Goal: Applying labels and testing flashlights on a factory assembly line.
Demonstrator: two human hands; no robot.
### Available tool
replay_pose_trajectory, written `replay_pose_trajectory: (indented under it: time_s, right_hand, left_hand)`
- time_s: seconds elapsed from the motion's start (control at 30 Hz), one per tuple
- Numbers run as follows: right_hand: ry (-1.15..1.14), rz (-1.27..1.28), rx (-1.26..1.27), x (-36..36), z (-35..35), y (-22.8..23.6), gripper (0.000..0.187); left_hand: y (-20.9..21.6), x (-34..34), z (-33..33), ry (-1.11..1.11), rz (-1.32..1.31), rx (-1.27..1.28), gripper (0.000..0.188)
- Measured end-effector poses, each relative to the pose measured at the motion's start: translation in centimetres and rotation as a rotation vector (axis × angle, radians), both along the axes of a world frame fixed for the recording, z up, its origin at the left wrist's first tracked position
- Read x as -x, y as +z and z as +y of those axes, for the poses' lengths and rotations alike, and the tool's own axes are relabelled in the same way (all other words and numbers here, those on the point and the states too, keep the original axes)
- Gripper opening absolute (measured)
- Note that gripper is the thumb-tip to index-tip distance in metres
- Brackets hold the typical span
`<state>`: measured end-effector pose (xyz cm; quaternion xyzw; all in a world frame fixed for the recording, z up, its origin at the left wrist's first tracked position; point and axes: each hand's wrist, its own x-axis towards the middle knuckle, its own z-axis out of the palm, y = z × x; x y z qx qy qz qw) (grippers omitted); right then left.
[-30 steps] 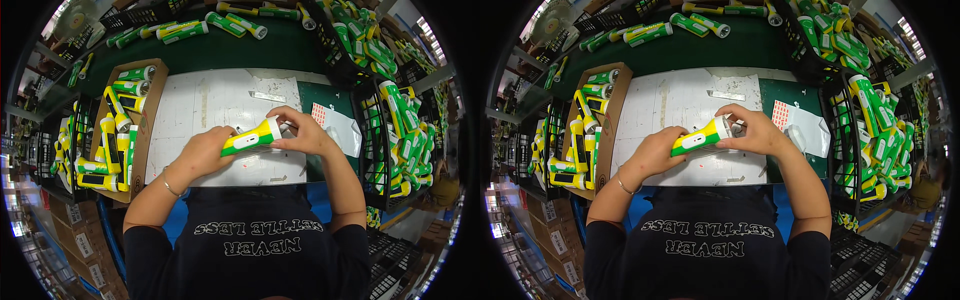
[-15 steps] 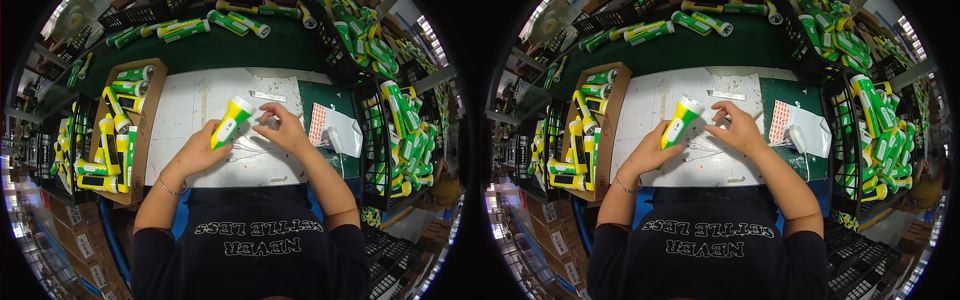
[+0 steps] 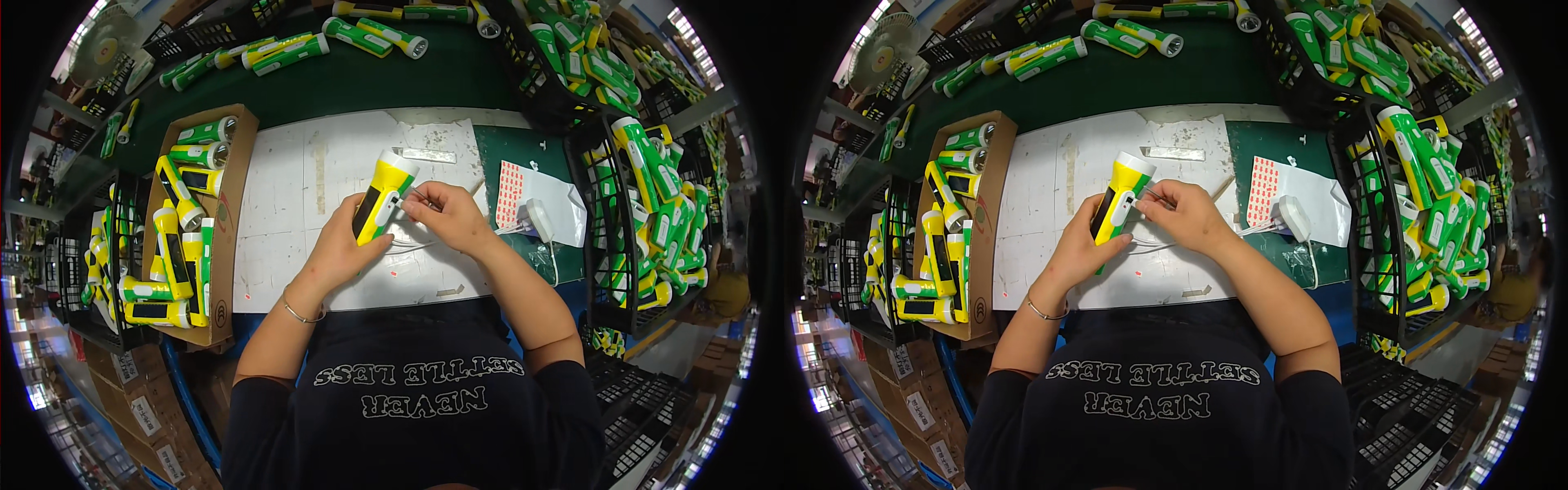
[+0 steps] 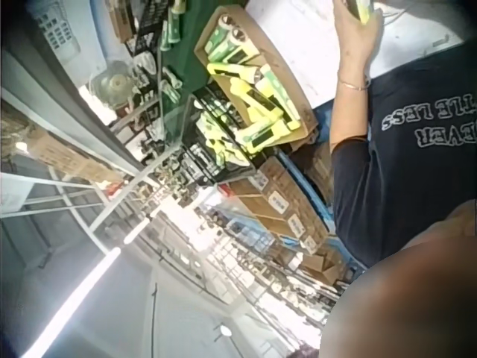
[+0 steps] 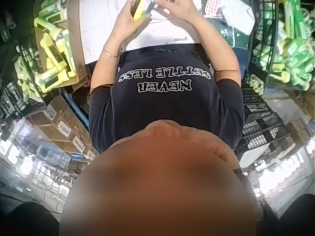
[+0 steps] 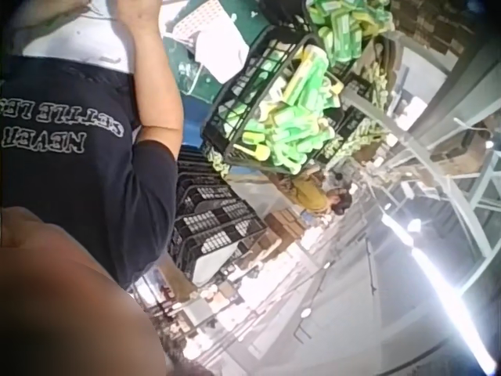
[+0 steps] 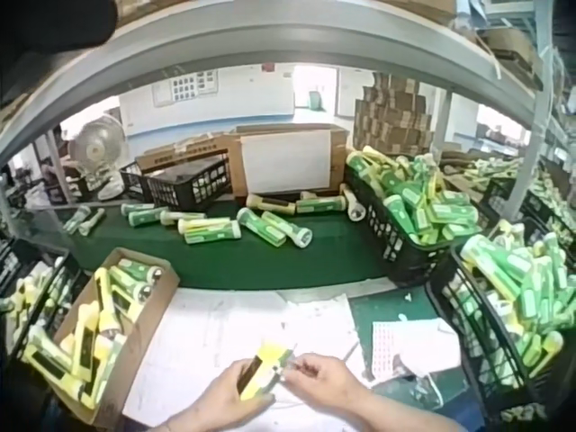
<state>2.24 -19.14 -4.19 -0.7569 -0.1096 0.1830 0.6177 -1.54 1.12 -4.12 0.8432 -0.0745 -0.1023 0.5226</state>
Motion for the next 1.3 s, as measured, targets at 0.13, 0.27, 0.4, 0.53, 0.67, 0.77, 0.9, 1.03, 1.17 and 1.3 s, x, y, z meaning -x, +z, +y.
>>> replay_pose_trajectory:
  time_s: [0.13,0.27,0.4,0.53,0.67,0.77,0.9,1.03,1.17,1.3]
  right_hand:
    - [0.006,0.099,-0.06,0.2,-0.3,0.0,0.017]
    - [-0.017,0.079,-0.02,0.3,0.2,-0.1,0.016]
    - [-0.094,0.144,-0.189,0.5,1.1,-0.7,0.016]
    - [-0.128,0.05,-0.187,0.7,0.7,-0.9,0.014]
    - [-0.056,-0.035,-0.026,1.8,-0.1,-0.4,0.016]
    - [-0.067,-0.322,0.144,2.3,0.9,0.7,0.051]
    - [-0.077,-0.587,0.235,2.2,0.4,2.8,0.044]
    - [-0.509,-0.669,0.038,-4.3,-8.1,6.5,0.034]
    - [-0.941,-0.556,0.566,-15.5,-22.3,11.6,0.071]
    - [-1.051,-0.051,0.816,-19.7,-28.5,13.8,0.081]
  left_hand:
    - [-0.2,0.4,-0.6,0.044,-0.166,-0.103,0.061]
    - [0.5,0.9,-1.3,0.165,-0.384,-0.379,0.058]
    - [0.0,0.8,-1.1,0.177,-0.437,-0.426,0.06]
    - [0.0,0.3,-1.6,0.174,-0.424,-0.321,0.057]
    - [-2.1,-2.1,0.6,0.331,-0.138,0.113,0.051]
    - [0.1,-1.4,-1.7,0.203,0.098,0.777,0.051]
    - [1.0,-1.3,-2.7,0.005,0.13,0.944,0.065]
    - [2.6,-1.7,-1.9,0.017,0.033,0.74,0.07]
    - [1.9,-1.4,-1.6,0.051,0.058,0.805,0.065]
    - [1.3,-1.6,-0.9,0.017,0.016,0.854,0.062]
